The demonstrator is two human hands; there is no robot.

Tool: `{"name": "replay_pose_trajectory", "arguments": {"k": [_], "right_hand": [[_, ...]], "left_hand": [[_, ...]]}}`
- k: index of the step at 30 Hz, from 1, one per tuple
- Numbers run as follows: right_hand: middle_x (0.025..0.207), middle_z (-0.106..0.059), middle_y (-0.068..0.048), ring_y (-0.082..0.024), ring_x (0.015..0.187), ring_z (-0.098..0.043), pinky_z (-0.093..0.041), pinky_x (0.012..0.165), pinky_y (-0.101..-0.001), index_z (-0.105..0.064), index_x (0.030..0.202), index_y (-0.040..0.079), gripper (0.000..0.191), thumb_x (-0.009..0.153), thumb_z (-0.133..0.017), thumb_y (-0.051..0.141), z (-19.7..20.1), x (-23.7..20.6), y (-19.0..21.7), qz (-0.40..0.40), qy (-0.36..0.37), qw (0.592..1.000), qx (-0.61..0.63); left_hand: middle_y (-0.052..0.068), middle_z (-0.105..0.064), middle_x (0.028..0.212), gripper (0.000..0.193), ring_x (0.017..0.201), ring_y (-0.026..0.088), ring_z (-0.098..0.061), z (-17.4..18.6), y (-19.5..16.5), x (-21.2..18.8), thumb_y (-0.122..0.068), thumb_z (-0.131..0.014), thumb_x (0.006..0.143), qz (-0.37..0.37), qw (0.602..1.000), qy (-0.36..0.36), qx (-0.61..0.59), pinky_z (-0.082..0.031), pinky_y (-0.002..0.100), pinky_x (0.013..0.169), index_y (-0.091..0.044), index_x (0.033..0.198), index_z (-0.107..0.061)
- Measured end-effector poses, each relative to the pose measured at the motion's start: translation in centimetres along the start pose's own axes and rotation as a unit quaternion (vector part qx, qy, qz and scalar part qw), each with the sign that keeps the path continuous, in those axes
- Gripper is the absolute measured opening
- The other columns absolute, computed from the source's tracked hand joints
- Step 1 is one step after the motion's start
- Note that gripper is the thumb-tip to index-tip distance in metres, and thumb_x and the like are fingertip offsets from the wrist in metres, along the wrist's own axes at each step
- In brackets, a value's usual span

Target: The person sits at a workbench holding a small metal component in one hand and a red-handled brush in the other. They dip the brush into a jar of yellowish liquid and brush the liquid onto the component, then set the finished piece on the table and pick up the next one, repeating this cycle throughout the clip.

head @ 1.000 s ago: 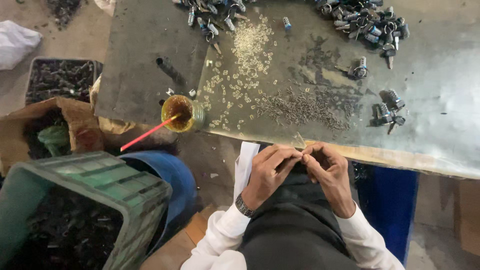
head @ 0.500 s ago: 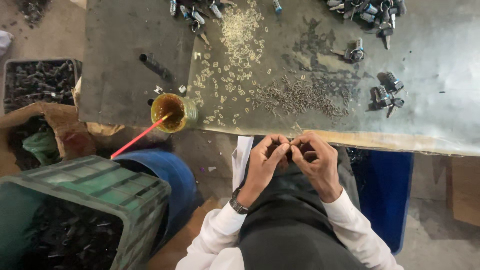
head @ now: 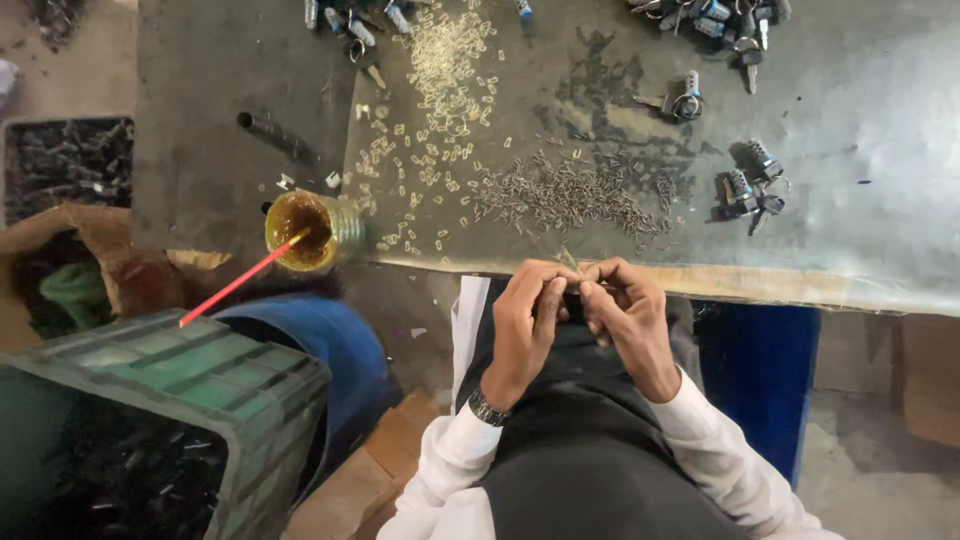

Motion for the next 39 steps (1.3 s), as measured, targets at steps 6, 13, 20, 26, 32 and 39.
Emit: {"name": "replay_pose_trajectory", "arguments": {"k": [6,13,20,26,32,39], "right_hand": [[0.065,-0.055,0.003,-0.003,0.051,-0.049,-0.034,0.04,-0.0193,-0.062,0.1,0.003,0.012,0.1,-0.065,0.015,-0.1,0.2,0.4,-0.009,0.008,0.997,0.071],[0.069,-0.058,0.005,-0.003,0.052,-0.049,-0.036,0.042,-0.0206,-0.063,0.098,0.003,0.008,0.097,-0.065,0.011,0.4,-0.2,0.7,-0.013,-0.023,1.0,-0.002],[0.087,-0.063,-0.003,-0.012,0.065,-0.063,-0.05,0.059,-0.0283,-0.064,0.097,0.006,0.011,0.093,-0.072,0.011,-0.5,-1.4,6.3,0.28,-0.074,0.886,-0.362],[0.086,-0.066,-0.005,-0.019,0.068,-0.063,-0.049,0.061,-0.0332,-0.071,0.103,0.007,0.011,0.094,-0.075,0.012,-0.1,0.2,7.9,0.261,-0.113,0.852,-0.439],[0.086,-0.069,-0.005,-0.016,0.063,-0.063,-0.048,0.059,-0.03,-0.075,0.102,0.007,0.01,0.093,-0.076,0.011,0.1,-0.5,8.8,0.25,-0.138,0.869,-0.404],[0.095,-0.067,-0.007,-0.019,0.074,-0.061,-0.048,0.068,-0.032,-0.075,0.11,0.008,0.01,0.1,-0.076,0.01,4.9,-1.6,10.8,0.27,-0.226,0.839,-0.414]], "left_hand": [[0.007,-0.07,0.105,0.017,0.079,0.016,-0.068,0.5,-2.2,1.0,0.0,-0.076,0.093,-0.096,0.99,0.031,0.095,-0.055,0.028,0.067,-0.005,0.109,-0.071],[0.006,-0.069,0.105,0.019,0.086,0.017,-0.07,0.5,-3.0,1.1,0.0,-0.076,0.093,-0.169,0.976,0.034,0.135,-0.056,0.029,0.071,-0.005,0.11,-0.07],[-0.001,-0.063,0.076,0.003,0.058,0.004,-0.06,0.5,2.2,0.6,-0.002,-0.064,0.096,0.118,0.987,-0.031,-0.105,-0.046,0.021,0.05,-0.002,0.094,-0.066],[0.0,-0.063,0.085,0.003,0.06,0.003,-0.058,1.1,1.5,0.8,-0.001,-0.064,0.097,0.043,0.998,-0.034,-0.038,-0.043,0.02,0.053,-0.001,0.095,-0.066],[0.001,-0.065,0.094,0.005,0.063,0.004,-0.052,1.4,0.3,0.5,0.002,-0.071,0.093,0.014,0.999,-0.03,0.009,-0.042,0.021,0.055,-0.001,0.096,-0.068],[0.003,-0.062,0.095,0.002,0.067,0.008,-0.06,1.8,-0.7,-0.2,0.0,-0.061,0.097,-0.022,1.0,-0.016,-0.005,-0.048,0.024,0.06,-0.001,0.096,-0.063]]}}
Point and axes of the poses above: each hand's wrist, its own x-axis towards the middle knuckle, its own z-axis out of the back of the hand, y = z × x, the point moved 7 cm from there along x, towards the middle knuckle
